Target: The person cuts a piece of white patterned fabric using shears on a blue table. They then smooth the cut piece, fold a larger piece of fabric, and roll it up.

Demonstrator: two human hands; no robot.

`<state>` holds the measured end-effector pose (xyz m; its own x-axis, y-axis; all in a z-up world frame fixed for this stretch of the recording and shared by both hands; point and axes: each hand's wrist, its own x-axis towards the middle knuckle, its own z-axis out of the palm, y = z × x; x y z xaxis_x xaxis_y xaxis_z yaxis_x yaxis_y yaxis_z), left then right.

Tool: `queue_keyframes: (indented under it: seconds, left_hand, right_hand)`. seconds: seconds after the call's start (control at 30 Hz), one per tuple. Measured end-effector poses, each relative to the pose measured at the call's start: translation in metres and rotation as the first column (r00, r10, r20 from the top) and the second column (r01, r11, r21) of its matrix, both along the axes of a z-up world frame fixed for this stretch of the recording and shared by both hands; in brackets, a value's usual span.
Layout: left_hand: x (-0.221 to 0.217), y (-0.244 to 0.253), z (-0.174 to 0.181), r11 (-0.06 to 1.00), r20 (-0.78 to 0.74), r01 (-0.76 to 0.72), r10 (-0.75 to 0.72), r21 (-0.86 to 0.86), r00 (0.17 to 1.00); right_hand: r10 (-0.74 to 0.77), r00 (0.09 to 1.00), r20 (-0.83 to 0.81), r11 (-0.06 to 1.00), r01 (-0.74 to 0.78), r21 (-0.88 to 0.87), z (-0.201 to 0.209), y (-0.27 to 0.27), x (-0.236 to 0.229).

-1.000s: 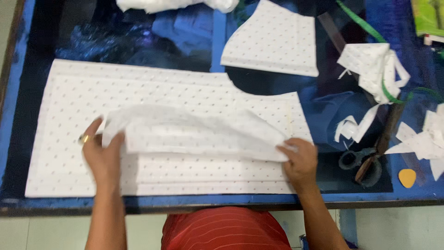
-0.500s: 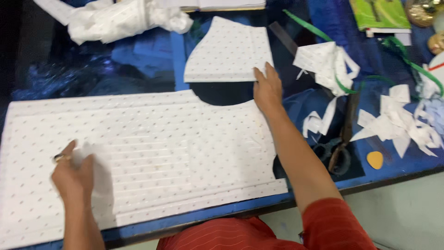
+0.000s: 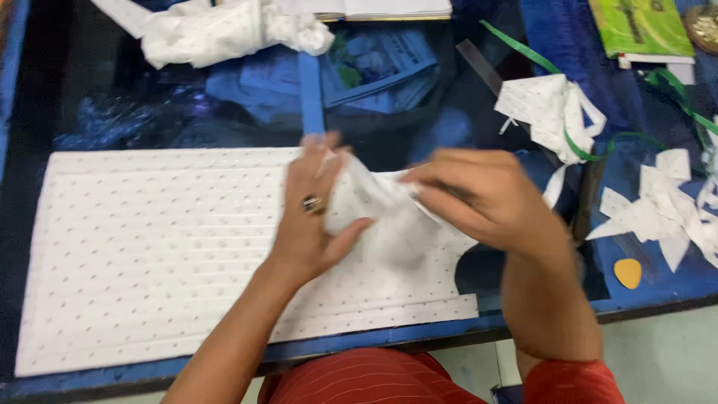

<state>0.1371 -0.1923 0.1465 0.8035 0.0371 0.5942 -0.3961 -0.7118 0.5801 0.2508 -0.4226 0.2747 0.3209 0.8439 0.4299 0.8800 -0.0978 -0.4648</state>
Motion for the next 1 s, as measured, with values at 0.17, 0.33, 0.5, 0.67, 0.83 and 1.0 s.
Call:
queue_keyframes:
  seconds: [0.17,0.33,0.5,0.67,0.83,1.0]
  left_hand:
    - [-0.008,-0.002,0.041,0.894,-0.366,0.375,-0.444,-0.247,0.818]
    - [-0.018,0.046,0.023,0.934,-0.521,0.186,-0.328,-0.306,0.788]
    - [-0.049,0.107,0.027,0.997,-0.392,-0.082,0.071,-0.012,0.917]
    - [-0.116,0.120,0.016,0.912,-0.167,-0.254,0.319,0.321,0.933]
    - [-0.160,0.137,-0.097,0.933,-0.382,0.009,0.138,0.359,0.914]
    - [-0.164,0.096,-0.098,0.980,-0.545,0.009,0.102,0.198,0.832]
  right_hand:
    - [-0.092,0.932,-0.350,0.988,0.128,0.082,0.027,-0.035,-0.027]
    - [-0.209,0.946,-0.246,0.974,0.223,0.032,0.006,-0.021,-0.021]
    - [-0.237,0.971,-0.020,0.963,0.237,0.126,-0.019,-0.004,-0.033]
    - [-0.165,0.985,0.038,0.974,0.157,0.166,-0.080,0.001,-0.060]
    - [-0.115,0.913,-0.391,0.985,0.053,-0.166,-0.205,-0.015,-0.075]
    - [-0.385,0.733,-0.561,0.916,0.379,-0.132,-0.273,-0.080,0.043]
